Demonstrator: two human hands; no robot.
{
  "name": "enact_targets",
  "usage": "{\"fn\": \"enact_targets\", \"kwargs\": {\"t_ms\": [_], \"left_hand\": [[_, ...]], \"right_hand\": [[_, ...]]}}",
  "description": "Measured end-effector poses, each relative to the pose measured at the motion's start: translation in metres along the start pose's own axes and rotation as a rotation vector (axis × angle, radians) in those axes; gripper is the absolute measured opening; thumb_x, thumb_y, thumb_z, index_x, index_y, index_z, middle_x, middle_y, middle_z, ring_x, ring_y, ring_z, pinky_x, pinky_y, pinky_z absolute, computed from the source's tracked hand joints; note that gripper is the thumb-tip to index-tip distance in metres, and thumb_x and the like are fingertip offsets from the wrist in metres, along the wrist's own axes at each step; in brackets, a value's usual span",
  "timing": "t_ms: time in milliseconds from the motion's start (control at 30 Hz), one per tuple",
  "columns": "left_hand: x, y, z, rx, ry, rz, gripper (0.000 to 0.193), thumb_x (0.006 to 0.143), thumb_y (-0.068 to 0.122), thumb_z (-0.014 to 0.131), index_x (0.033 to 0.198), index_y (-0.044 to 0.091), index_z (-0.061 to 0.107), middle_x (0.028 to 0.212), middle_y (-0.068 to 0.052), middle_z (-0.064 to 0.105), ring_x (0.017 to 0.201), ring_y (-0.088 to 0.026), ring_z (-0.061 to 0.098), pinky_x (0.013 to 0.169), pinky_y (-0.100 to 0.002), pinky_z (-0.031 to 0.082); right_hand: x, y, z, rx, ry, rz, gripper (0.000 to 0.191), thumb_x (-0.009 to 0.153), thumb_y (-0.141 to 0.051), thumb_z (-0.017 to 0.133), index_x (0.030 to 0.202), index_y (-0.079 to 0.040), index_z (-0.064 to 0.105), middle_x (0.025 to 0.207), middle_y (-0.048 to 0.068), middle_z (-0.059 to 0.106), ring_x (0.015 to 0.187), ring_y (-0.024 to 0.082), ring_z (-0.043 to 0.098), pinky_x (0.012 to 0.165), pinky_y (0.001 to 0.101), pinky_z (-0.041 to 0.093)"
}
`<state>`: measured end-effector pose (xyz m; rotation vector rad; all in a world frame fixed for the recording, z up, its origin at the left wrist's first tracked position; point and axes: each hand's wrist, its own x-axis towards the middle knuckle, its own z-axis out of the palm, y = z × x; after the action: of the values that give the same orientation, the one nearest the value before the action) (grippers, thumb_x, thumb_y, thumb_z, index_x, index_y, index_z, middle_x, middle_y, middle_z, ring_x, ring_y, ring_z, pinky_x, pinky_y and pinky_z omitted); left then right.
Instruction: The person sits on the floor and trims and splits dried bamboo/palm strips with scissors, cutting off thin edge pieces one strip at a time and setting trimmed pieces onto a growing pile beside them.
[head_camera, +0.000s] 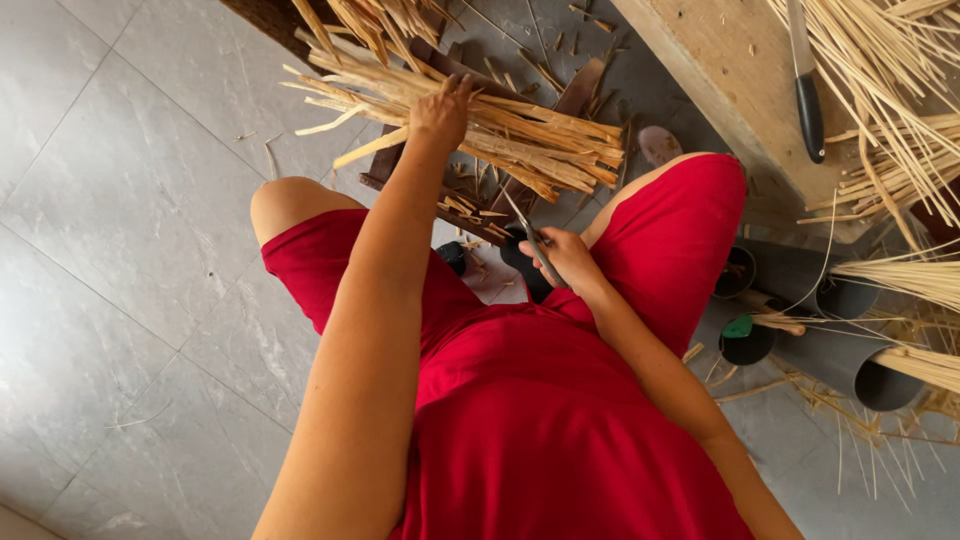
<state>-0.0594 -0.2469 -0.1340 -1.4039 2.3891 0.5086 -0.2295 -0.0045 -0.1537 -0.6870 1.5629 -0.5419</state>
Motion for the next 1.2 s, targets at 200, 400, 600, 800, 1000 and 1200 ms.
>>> {"fn": "enact_targets", "kwargs": {"t_ms": [200,400,600,800,1000,1200], "left_hand": [[-0.026,-0.008,0.022,-0.109,-0.049,-0.055,0.036,0.111,0.023,0.038,0.143,0.017,0.052,0.139,-0.021,0.056,0.113,-0.035,0.066,0.09,-0.047,0.056],[-0.065,-0.016,0.031,-0.35,0.056,-0.126,0.024,0.095,0.018,0.059,0.118,0.014,0.068,0.116,-0.019,0.069,0.106,-0.038,0.068,0.087,-0.05,0.055],[-0.074,-0.022,0.029,-0.517,0.353,-0.187,0.023,0.09,0.028,0.071,0.105,0.012,0.072,0.105,-0.021,0.07,0.089,-0.042,0.07,0.075,-0.051,0.056],[-0.08,-0.031,0.021,-0.561,0.478,-0.175,0.025,0.099,0.033,0.071,0.094,0.008,0.076,0.08,-0.017,0.072,0.074,-0.037,0.07,0.068,-0.048,0.055],[-0.126,-0.03,0.005,-0.961,0.41,-0.066,0.025,0.102,0.029,0.065,0.104,0.007,0.077,0.075,-0.004,0.076,0.056,-0.015,0.064,0.051,-0.036,0.049],[-0.192,0.018,0.002,-1.457,0.29,0.147,0.028,0.104,0.029,0.066,0.113,0.003,0.074,0.081,-0.002,0.076,0.065,-0.005,0.063,0.053,-0.024,0.052]], "right_hand": [[0.014,-0.008,0.001,-0.019,0.186,-0.145,0.035,0.087,-0.028,0.078,0.109,-0.001,0.075,0.071,0.005,0.069,0.06,0.01,0.063,0.054,0.0268,0.048],[0.012,-0.018,0.004,-0.098,0.253,-0.164,0.033,0.088,-0.03,0.079,0.105,-0.001,0.076,0.07,0.004,0.07,0.061,0.009,0.062,0.053,0.0263,0.047],[0.004,-0.005,-0.007,0.33,-0.036,0.028,0.026,0.092,-0.028,0.077,0.096,-0.004,0.068,0.06,0.002,0.058,0.046,0.012,0.05,0.041,0.031,0.038],[-0.027,0.014,-0.03,0.606,-0.118,0.117,0.026,0.101,-0.022,0.075,0.101,-0.001,0.06,0.068,0.005,0.058,0.05,0.011,0.052,0.045,0.0271,0.041],[-0.089,-0.021,-0.037,0.63,-0.009,-0.2,0.038,0.095,-0.013,0.072,0.129,-0.005,0.057,0.074,0.003,0.057,0.052,0.008,0.051,0.047,0.0246,0.043],[-0.078,-0.098,-0.035,0.733,0.154,-0.616,0.042,0.098,-0.011,0.072,0.132,-0.007,0.047,0.109,0.018,0.074,0.062,0.01,0.056,0.059,0.0247,0.049]]}}
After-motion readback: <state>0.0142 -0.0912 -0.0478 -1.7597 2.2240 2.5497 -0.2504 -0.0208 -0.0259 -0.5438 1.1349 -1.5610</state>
